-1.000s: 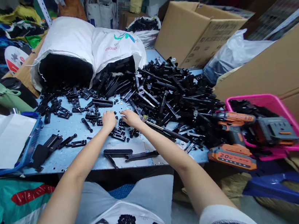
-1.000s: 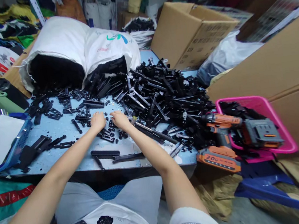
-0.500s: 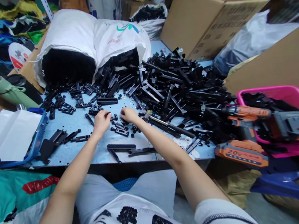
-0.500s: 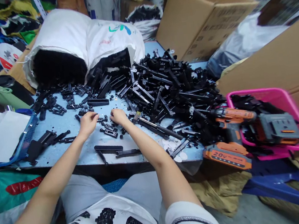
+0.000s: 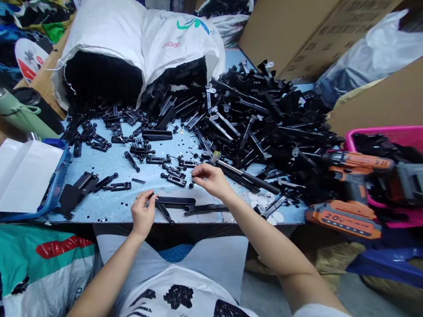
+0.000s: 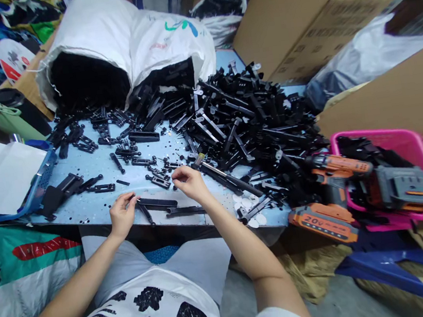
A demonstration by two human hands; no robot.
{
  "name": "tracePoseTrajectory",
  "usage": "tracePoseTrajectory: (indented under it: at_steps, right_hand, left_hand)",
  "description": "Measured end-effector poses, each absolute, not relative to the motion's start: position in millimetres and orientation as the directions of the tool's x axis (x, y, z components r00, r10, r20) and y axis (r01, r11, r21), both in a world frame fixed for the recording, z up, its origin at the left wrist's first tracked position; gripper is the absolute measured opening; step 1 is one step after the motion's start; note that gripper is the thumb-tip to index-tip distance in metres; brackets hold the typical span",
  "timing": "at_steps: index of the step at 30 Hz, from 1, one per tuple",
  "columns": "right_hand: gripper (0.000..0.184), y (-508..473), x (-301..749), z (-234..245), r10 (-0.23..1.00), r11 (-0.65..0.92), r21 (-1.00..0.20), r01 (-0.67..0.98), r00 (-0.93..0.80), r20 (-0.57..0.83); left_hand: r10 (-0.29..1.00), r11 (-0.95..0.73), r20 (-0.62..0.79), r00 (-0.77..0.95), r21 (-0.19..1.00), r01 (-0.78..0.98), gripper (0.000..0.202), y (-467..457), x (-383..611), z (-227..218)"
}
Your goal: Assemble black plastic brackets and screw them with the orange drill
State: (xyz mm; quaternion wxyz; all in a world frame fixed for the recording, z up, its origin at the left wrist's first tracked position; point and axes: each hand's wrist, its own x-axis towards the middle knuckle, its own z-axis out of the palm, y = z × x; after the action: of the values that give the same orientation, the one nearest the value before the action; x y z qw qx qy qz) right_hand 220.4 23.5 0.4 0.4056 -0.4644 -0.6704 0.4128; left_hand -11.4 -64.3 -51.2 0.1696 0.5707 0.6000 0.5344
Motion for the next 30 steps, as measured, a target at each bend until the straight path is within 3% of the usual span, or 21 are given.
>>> tracePoseTrajectory:
  at_steps: [5,9,14,19,24,27,30]
  right_hand:
    - [0.021,-13,234,-14,0.978,0.129,-0.962,0.241,-0.194,0.082]
    - [0.017,-30,234,-20,0.946,0.290,-0.896,0.336,-0.243,0.216]
    - [0.016,-39,235,-25,0.840,0.541,-0.700,0.466,-0.347,0.418]
    - [0.021,-49,239,-43,0.759,0.651,-0.549,0.525,-0.460,0.460]
    - [0.031,-47,258,-47,0.687,0.727,-0.318,0.609,-0.637,0.350]
    - [0.050,-41,272,-44,0.745,0.659,-0.130,0.741,-0.620,0.247]
    - [0.058,-40,278,-28,0.748,0.647,-0.081,0.758,-0.610,0.263]
  left_hand:
    - [0.792,-0.450,0.602,0.100,0.464,0.763,0.015,-66,-19,-55]
    - [0.779,-0.487,0.564,0.273,0.271,0.830,0.022,-69,-27,-54]
    - [0.757,-0.485,0.582,0.296,0.197,0.852,0.026,-72,-29,-53]
    - [0.691,-0.620,0.555,0.463,0.126,0.774,0.031,-67,-18,-47]
    - [0.607,-0.783,0.308,0.733,0.076,0.617,0.042,-50,-4,-37]
    - [0.624,-0.771,0.240,0.743,0.039,0.635,0.050,-38,8,-36]
    - [0.704,-0.701,0.232,0.671,0.075,0.709,0.049,-34,18,-28]
